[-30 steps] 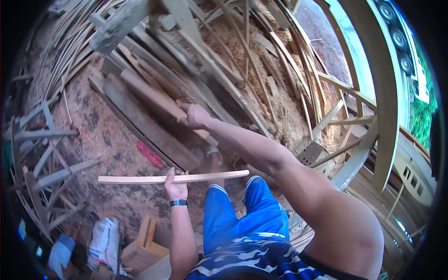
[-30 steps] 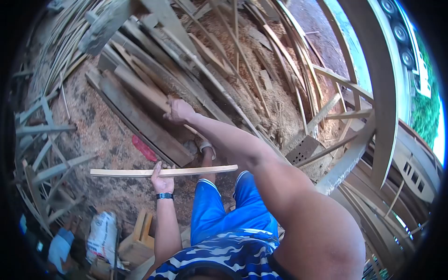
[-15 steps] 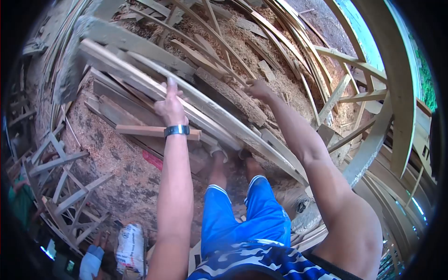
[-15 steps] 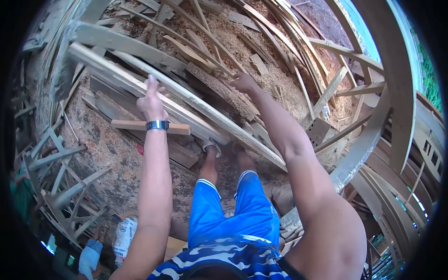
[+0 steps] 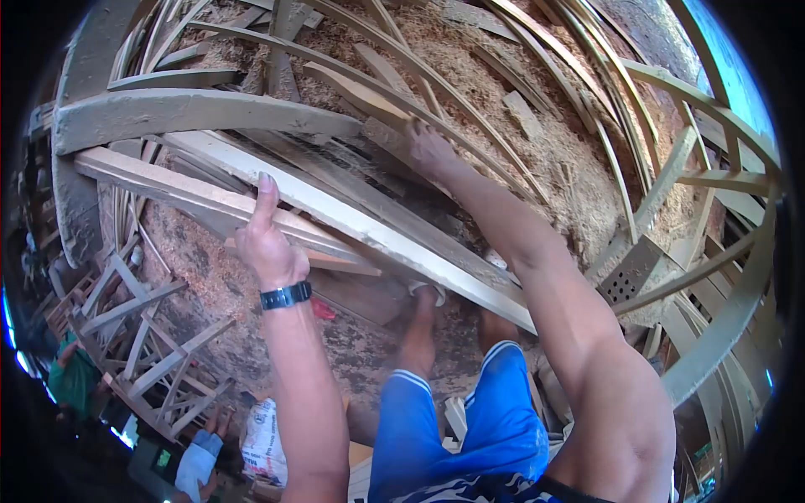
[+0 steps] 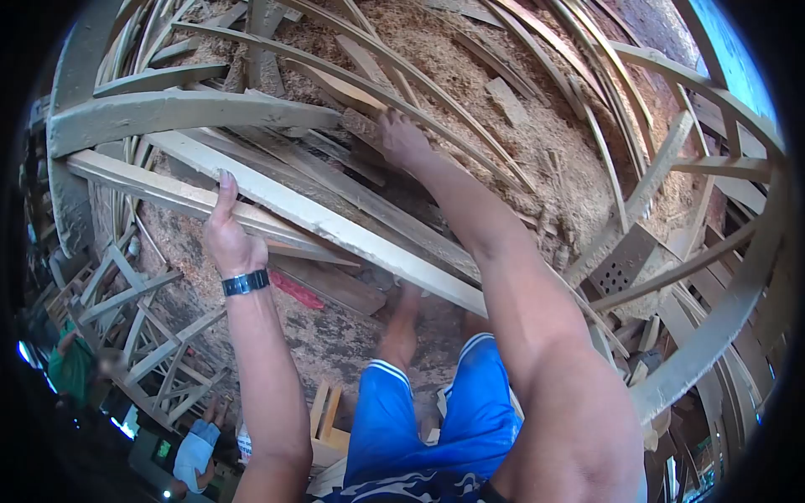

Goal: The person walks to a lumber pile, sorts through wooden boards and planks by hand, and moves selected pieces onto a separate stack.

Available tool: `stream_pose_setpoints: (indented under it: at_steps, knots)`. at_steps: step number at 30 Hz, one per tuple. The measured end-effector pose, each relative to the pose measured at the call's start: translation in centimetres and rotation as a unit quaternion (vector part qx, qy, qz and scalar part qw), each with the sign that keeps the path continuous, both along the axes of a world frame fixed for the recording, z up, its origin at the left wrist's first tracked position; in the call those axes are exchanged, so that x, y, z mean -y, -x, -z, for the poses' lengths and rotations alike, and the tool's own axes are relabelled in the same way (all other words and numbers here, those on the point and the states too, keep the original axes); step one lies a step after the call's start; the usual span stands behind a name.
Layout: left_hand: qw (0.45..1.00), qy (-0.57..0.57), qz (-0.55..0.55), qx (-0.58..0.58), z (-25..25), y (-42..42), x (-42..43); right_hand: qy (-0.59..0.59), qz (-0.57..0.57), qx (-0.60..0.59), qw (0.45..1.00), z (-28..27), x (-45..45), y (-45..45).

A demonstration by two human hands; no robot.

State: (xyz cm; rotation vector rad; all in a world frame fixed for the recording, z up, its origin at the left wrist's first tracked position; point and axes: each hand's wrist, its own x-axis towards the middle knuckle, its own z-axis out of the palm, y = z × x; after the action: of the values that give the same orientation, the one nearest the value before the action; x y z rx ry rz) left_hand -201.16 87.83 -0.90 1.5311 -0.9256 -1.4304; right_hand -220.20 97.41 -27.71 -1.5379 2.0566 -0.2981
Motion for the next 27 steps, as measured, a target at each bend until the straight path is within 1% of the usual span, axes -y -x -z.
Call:
stream_pose_setpoints:
  at_steps: [2, 3, 5, 7, 9, 10, 12, 16, 18, 22, 24, 25, 27]
  knots:
    - [1.000, 0.023, 0.019, -0.005, 0.4, -0.2, 0.1, -0.054, 0.070, -0.055, 0.995, 1.3, 2.2, -0.4]
    - [1.000, 0.024, 0.018, -0.001, 0.7, -0.2, 0.2, -0.053, 0.069, -0.052, 0.995, 1.5, 3.0, -0.8]
    - [0.999, 0.031, 0.021, -0.007, 0.6, -0.3, 0.1, -0.116, 0.087, -0.057, 0.988, 2.1, 4.2, -1.7]
    - [0.999, 0.030, 0.024, -0.003, 0.5, -0.4, 0.0, -0.111, 0.073, -0.083, 0.988, 2.7, 3.8, -2.2]
    - [0.999, 0.032, 0.028, -0.005, 0.4, -0.3, 0.0, -0.018, 0.014, -0.187, 0.982, 2.4, 2.4, -2.4]
    - [1.000, 0.016, 0.021, 0.010, 0.3, -0.4, 0.0, -0.020, 0.012, -0.190, 0.982, 2.2, 1.8, -2.3]
    - [1.000, -0.002, 0.013, 0.022, 0.1, -0.4, -0.1, 0.032, 0.025, -0.161, 0.986, 2.0, 0.6, -1.9]
    - [1.000, 0.005, 0.013, -0.004, 0.1, -0.1, -0.2, 0.013, -0.007, -0.159, 0.987, -0.2, -1.6, -1.9]
    - [1.000, 0.003, 0.015, 0.000, 0.2, -0.2, -0.1, 0.026, -0.011, -0.272, 0.962, -0.1, -2.2, -2.9]
    - [1.000, -0.002, 0.018, 0.006, 0.4, -0.4, 0.0, 0.003, -0.041, -0.256, 0.966, 1.5, -4.2, -4.1]
    - [1.000, -0.008, 0.017, 0.010, 0.3, -0.4, 0.1, -0.066, -0.012, -0.106, 0.992, -0.2, -5.3, -3.8]
    - [1.000, -0.001, 0.015, 0.012, 0.2, -0.3, 0.0, -0.064, -0.013, -0.108, 0.992, -1.3, -5.7, -3.5]
    - [1.000, 0.006, 0.009, 0.008, 0.1, 0.0, -0.2, 0.030, 0.083, -0.069, 0.994, -3.8, -6.6, -2.6]
